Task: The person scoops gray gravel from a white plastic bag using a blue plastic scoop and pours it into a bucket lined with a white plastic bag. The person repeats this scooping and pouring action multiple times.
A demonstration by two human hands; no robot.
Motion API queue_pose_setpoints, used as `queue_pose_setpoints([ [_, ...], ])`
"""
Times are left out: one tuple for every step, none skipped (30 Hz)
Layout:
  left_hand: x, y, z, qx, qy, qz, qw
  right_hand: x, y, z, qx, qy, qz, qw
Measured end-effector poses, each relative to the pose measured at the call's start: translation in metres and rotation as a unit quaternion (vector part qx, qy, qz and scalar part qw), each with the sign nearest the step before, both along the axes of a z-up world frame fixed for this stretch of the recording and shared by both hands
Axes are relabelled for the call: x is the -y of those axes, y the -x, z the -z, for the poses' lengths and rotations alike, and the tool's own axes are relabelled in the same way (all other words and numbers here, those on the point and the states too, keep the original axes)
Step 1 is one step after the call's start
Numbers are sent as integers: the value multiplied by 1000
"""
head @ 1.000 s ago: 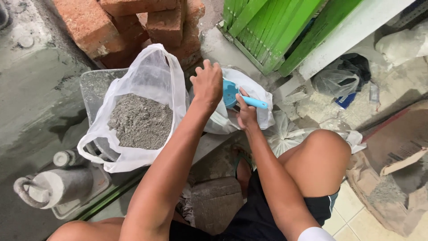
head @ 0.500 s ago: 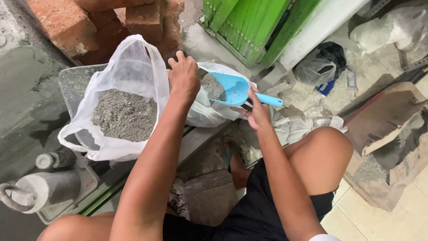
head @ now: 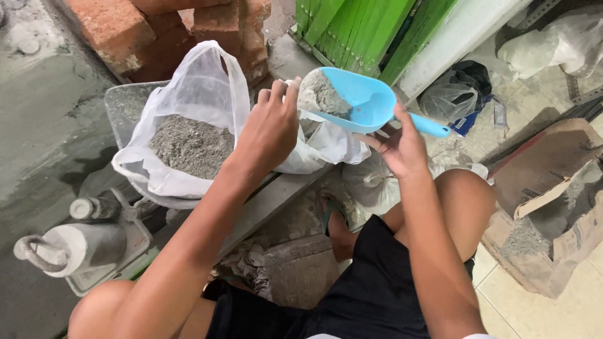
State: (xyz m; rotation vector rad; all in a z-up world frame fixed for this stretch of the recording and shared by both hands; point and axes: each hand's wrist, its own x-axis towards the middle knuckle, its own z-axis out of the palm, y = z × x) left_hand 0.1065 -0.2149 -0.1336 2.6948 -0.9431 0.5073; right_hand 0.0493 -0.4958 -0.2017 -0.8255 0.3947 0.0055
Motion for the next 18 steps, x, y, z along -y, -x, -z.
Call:
queue_pose_setpoints([
  [-8, 9, -15, 2, 1, 0, 1000, 0, 1, -9, 2, 1, 0, 1000],
  [-16, 20, -30, 3, 20, 28, 999, 0, 2, -18, 7, -7, 1, 1000],
  [-24, 31, -44, 4, 39, 56, 998, -1, 4, -27, 13, -14, 2, 1000],
  [-36, 36, -55, 6, 40, 53, 998, -4, 7, -39, 15, -12, -1, 1000],
  [-48, 41, -66, 30, 86, 53, 994, -7, 11, -51, 24, -16, -12, 1000],
  [-60, 46, -77, 55, 131, 52, 988, -11, 13, -63, 34, -19, -24, 999],
  [-73, 52, -86, 58, 133, 50, 988, -20, 16, -78, 37, -17, -27, 999],
  [-87, 58, -94, 104, 167, 15, 980, -31, 19, -94, 8, 0, 14, 1000],
  [-102, 65, -102, 149, 200, -19, 968, -42, 21, -108, -19, 17, 54, 998],
  [-113, 70, -103, 151, 202, -27, 967, -47, 24, -118, -19, 21, 47, 999],
  [-125, 75, -104, 158, 190, -94, 964, -53, 28, -128, 9, 30, 19, 999],
  [-138, 82, -105, 162, 176, -163, 957, -60, 31, -137, 34, 38, -12, 999],
  [-148, 86, -97, 162, 177, -173, 955, -67, 35, -143, 33, 40, -23, 998],
  [-161, 89, -91, 77, 156, -221, 959, -77, 38, -149, 30, 67, -30, 997],
  [-173, 91, -86, -9, 135, -266, 954, -86, 40, -155, 27, 94, -37, 994],
  [-180, 94, -83, -6, 136, -273, 952, -95, 42, -158, 30, 94, -44, 994],
  [-186, 97, -80, -99, 163, -306, 933, -104, 44, -161, 21, 98, -48, 994],
  [-191, 101, -76, -194, 189, -333, 903, -112, 48, -164, 9, 101, -50, 994],
])
